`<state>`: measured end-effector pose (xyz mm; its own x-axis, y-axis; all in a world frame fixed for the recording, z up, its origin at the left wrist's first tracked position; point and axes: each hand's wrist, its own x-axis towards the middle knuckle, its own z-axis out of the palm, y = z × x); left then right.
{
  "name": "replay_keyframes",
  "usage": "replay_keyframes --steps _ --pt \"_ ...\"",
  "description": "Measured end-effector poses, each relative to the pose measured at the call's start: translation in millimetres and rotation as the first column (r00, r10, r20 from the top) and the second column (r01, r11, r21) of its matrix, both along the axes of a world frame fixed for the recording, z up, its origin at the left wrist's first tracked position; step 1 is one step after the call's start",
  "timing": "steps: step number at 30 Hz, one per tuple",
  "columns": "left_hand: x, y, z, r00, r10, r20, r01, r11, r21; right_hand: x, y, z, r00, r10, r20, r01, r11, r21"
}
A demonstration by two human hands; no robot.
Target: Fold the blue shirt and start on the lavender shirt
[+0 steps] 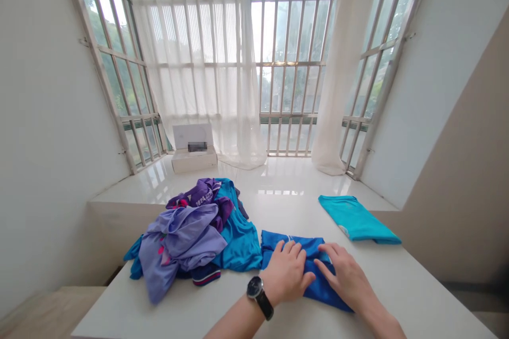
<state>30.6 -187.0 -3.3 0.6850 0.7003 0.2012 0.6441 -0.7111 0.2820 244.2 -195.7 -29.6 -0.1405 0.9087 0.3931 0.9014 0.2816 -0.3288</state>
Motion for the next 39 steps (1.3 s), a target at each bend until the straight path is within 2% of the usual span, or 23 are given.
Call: replay_keyframes --steps 2,5,9,13,16,20,24,29,35,39 --pt "5 3 -1.9 0.999 -0.037 0.013 0.037 0.999 -0.003 0 8 -1.7 0.999 0.034 0.039 -0.036 0.998 0.048" --pt "3 5 -8.9 0.997 -0.065 0.034 0.066 0.998 -0.016 3 15 -7.6 0.992 0.103 0.072 -0.104 0.995 0.002" --pt "-14 7 -8.4 0.996 -0.09 -0.003 0.09 0.996 -0.019 12 14 -17.6 0.996 0.08 0.029 -0.08 0.997 -0.015" --pt "-41 15 6.2 0.999 0.031 -0.012 -0.03 0.999 0.023 15 11 -20.2 0.997 0.071 -0.015 -0.071 0.997 -0.018" --pt "-63 26 14.3 0.991 0.131 -0.028 -0.131 0.991 -0.005 13 13 -15.7 0.994 0.105 -0.028 -0.107 0.992 -0.073" --pt "-82 37 10.3 0.983 0.185 0.002 -0.184 0.978 -0.102 11 18 -5.8 0.992 0.127 -0.021 -0.128 0.975 -0.183" --pt "-84 36 1.8 0.966 0.251 0.062 -0.242 0.962 -0.129 11 16 3.5 0.992 0.122 -0.032 -0.126 0.965 -0.23" --pt "-82 31 1.9 0.962 0.26 0.081 -0.248 0.959 -0.139 11 10 9.4 0.989 0.135 -0.055 -0.144 0.963 -0.229" --pt "-80 30 -0.9 0.944 0.316 0.1 -0.301 0.943 -0.14 15 9 3.1 0.99 0.125 -0.065 -0.136 0.968 -0.211" --pt "-77 31 -5.2 0.929 0.337 0.153 -0.308 0.933 -0.187 18 8 -1.7 0.988 0.135 -0.078 -0.149 0.964 -0.221"
